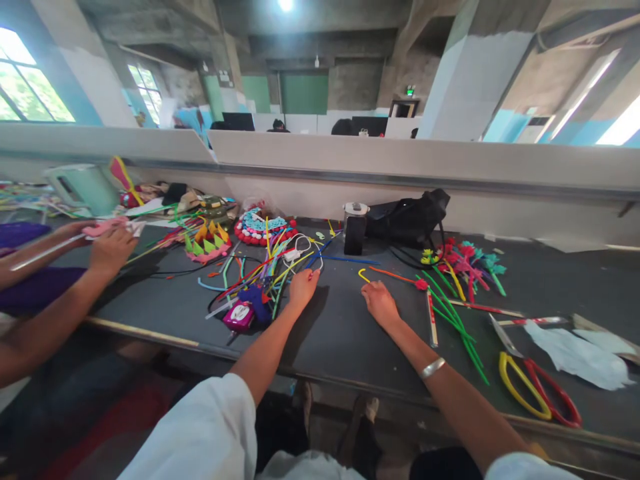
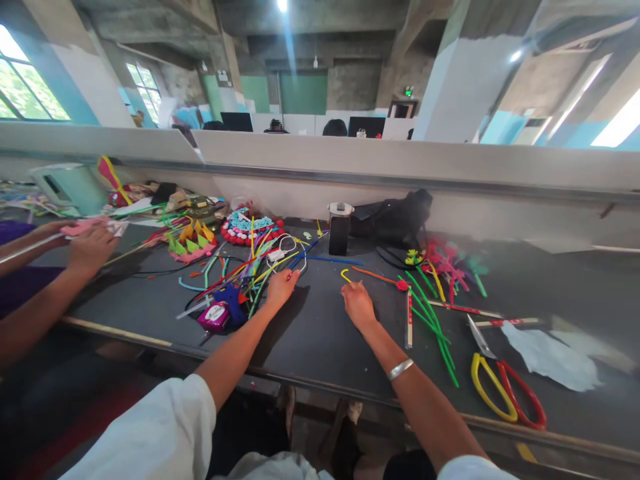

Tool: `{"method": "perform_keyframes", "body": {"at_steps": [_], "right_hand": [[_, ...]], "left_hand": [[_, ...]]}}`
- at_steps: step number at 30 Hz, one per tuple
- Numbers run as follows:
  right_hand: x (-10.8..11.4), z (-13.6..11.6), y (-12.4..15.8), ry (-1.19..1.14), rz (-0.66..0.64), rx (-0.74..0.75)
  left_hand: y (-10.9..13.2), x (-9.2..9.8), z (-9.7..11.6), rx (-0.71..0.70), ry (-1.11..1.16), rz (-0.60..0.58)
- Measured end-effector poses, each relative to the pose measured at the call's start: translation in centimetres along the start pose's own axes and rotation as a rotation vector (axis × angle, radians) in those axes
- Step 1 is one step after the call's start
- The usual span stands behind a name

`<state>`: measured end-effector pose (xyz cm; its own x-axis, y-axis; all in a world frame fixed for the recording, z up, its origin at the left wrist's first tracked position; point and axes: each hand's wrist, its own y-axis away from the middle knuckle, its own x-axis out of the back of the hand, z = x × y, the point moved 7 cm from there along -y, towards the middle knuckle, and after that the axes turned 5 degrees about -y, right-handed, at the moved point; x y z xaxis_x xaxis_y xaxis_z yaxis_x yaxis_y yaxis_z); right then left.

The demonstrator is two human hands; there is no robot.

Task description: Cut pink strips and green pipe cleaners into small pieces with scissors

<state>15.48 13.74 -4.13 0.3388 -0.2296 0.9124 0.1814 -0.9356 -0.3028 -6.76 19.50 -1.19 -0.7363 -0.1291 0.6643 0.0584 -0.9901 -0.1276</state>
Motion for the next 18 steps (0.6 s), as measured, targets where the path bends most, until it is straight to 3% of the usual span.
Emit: {"method": "perform_keyframes", "body": {"at_steps": [4, 10, 18], "right_hand": [[-0.7, -1.0, 0.8, 0.079, -0.050, 0.052], [-0.4, 0.8, -0.6, 0.222, -0.063, -0.033], [0.2, 1.1, 0.1, 0.297, -0.087, 0.016]], "left_hand": [[0.0, -1.0, -1.2, -0.042, -0.158, 0.014], [0.2, -1.3, -1.5, -0.075, -0.276, 0.001], [-0.2, -1.6, -1.8, -0.071, -0.318, -0.006]]}}
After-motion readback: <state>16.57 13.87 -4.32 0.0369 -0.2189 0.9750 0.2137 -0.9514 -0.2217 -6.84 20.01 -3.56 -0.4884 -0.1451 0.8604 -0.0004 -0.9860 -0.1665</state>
